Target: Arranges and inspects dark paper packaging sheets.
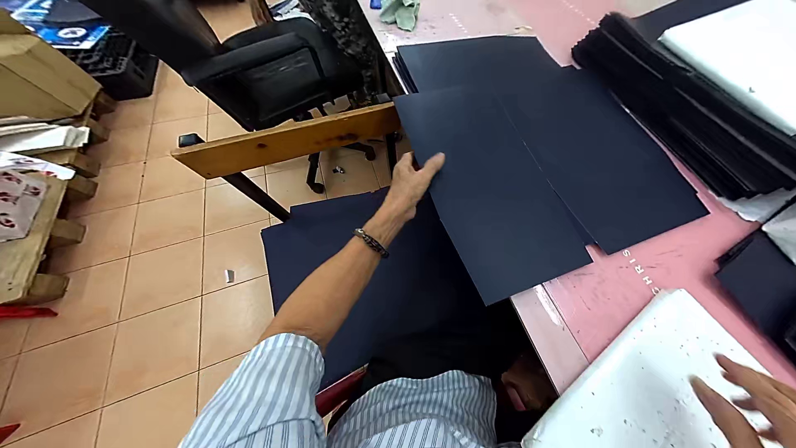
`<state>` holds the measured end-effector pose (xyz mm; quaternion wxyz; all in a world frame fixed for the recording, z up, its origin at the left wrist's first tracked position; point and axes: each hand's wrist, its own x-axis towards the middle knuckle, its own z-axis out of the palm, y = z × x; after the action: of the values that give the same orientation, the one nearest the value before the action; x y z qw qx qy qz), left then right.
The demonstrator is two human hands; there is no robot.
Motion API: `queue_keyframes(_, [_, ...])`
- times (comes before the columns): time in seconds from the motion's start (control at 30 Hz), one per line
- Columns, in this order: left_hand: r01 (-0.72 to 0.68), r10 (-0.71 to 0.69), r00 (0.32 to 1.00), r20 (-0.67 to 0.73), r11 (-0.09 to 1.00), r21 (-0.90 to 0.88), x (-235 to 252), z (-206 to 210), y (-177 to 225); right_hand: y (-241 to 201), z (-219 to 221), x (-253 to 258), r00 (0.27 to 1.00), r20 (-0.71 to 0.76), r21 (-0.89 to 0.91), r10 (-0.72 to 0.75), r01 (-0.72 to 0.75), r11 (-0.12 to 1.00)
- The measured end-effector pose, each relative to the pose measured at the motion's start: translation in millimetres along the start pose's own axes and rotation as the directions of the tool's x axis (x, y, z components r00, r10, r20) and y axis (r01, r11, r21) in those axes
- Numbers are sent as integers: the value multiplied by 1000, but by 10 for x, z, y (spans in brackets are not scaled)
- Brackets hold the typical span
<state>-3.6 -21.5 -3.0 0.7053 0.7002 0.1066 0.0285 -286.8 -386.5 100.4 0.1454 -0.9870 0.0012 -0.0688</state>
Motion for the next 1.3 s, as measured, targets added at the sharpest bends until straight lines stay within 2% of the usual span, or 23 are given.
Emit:
queue_keyframes(0.1, [-84, 83, 996, -19, 991, -101, -27, 168, -8, 85, 235, 432, 997, 40, 28, -67, 66, 997])
queue_keyframes(0.17, [-96, 91, 995, -50, 991, -94, -94, 209, 37, 144, 395, 624, 994, -31, 16, -101, 101, 995])
queue_keyframes(0.23, [-80, 79, 997, -24, 995, -61, -212, 215, 89, 165, 498, 765, 990, -87, -8, -113, 113, 994])
queue_keyframes(0.4, [-60, 63, 997, 51, 997, -55, -400, 165, 144, 195, 549, 1010, 995, -62, -14, -74, 73, 997])
queue_keyframes(0.57, [9, -7, 1000, 11, 988, -154, -488, 44, 317, 393, 507, 1240, 992, -124, 51, -19, 26, 998])
queue_keyframes(0.7, [100, -104, 989, -107, 994, -41, -454, -412, 425, 680, 464, 1478, 991, -124, 55, 45, -39, 998])
queue_keyframes(0.83, [182, -166, 954, -251, 982, 42, -323, -822, 344, 811, 574, 1903, 987, -93, 48, 133, -129, 990])
queue_keyframes(0.97, [202, -180, 953, -245, 977, 69, -305, -843, 313, 750, 738, 2301, 944, 43, 9, 327, -327, 945])
queue_keyframes(1.07, [204, -187, 954, -235, 978, 52, -319, -787, 277, 627, 743, 2431, 933, 68, -19, 354, -353, 935])
queue_keyframes(1.2, [199, -187, 956, -225, 979, 35, -321, -801, 215, 642, 629, 2509, 893, 96, 112, 440, -449, 886])
queue_keyframes(1.3, [199, -201, 955, -216, 979, -33, -265, -898, 237, 637, 567, 2505, 887, 108, 105, 450, -460, 882])
